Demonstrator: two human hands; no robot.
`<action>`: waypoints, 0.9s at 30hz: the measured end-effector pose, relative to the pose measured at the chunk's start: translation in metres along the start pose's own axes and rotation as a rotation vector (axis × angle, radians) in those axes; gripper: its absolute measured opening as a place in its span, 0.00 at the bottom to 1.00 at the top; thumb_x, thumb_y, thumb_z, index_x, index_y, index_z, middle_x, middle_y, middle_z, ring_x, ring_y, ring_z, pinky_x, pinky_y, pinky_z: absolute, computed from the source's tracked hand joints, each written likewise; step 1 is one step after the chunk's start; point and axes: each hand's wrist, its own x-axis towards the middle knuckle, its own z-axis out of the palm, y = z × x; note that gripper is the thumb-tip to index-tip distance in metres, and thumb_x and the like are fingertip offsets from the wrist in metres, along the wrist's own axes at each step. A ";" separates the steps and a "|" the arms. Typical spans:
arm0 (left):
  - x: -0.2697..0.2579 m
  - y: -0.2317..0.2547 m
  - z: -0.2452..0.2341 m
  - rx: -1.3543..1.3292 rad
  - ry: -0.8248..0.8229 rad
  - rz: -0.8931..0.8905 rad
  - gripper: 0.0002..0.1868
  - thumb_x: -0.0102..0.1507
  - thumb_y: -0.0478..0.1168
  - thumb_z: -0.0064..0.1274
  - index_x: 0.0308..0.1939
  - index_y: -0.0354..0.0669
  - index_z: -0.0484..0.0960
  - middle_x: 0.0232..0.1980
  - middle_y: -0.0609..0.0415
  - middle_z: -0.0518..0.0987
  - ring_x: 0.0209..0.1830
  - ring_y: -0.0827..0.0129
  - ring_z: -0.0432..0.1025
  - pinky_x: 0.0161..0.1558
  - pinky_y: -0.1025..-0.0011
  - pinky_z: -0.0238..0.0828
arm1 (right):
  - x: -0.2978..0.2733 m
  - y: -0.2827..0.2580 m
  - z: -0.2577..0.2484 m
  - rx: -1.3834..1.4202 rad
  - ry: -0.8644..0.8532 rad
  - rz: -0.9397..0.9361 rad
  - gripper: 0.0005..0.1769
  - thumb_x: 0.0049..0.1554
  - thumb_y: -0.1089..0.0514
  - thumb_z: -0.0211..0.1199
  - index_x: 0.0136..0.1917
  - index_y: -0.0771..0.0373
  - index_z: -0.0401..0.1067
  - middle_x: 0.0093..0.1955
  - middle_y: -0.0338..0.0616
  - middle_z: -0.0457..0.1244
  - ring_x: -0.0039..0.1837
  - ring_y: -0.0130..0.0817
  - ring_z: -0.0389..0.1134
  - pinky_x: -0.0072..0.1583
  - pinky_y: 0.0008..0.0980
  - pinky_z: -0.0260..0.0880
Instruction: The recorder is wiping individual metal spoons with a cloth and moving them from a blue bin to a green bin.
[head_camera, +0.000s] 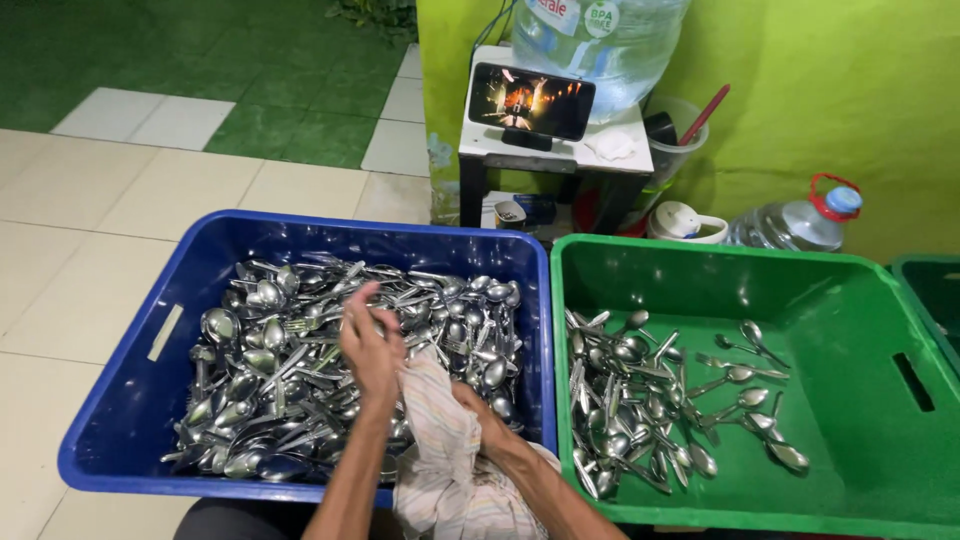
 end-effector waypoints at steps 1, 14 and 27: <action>0.009 0.004 -0.006 0.006 0.062 -0.014 0.23 0.76 0.53 0.30 0.64 0.46 0.73 0.27 0.57 0.72 0.13 0.80 0.57 0.09 0.84 0.52 | -0.003 -0.004 0.000 0.010 0.008 0.022 0.28 0.57 0.49 0.54 0.66 0.66 0.63 0.59 0.51 0.64 0.61 0.41 0.68 0.60 0.40 0.75; -0.012 -0.127 -0.014 -0.052 -0.139 -0.492 0.27 0.73 0.54 0.41 0.53 0.31 0.81 0.47 0.38 0.82 0.45 0.59 0.77 0.48 0.59 0.79 | 0.059 -0.010 -0.028 -0.816 0.651 -0.593 0.17 0.58 0.58 0.59 0.61 0.56 0.68 0.56 0.46 0.63 0.56 0.51 0.72 0.53 0.44 0.76; -0.036 -0.034 -0.001 -0.360 -0.178 -0.625 0.36 0.70 0.63 0.37 0.67 0.37 0.74 0.65 0.41 0.78 0.58 0.55 0.75 0.60 0.56 0.72 | 0.040 -0.004 -0.008 -1.017 0.216 -0.598 0.17 0.60 0.53 0.59 0.61 0.57 0.70 0.51 0.52 0.62 0.43 0.65 0.71 0.44 0.57 0.72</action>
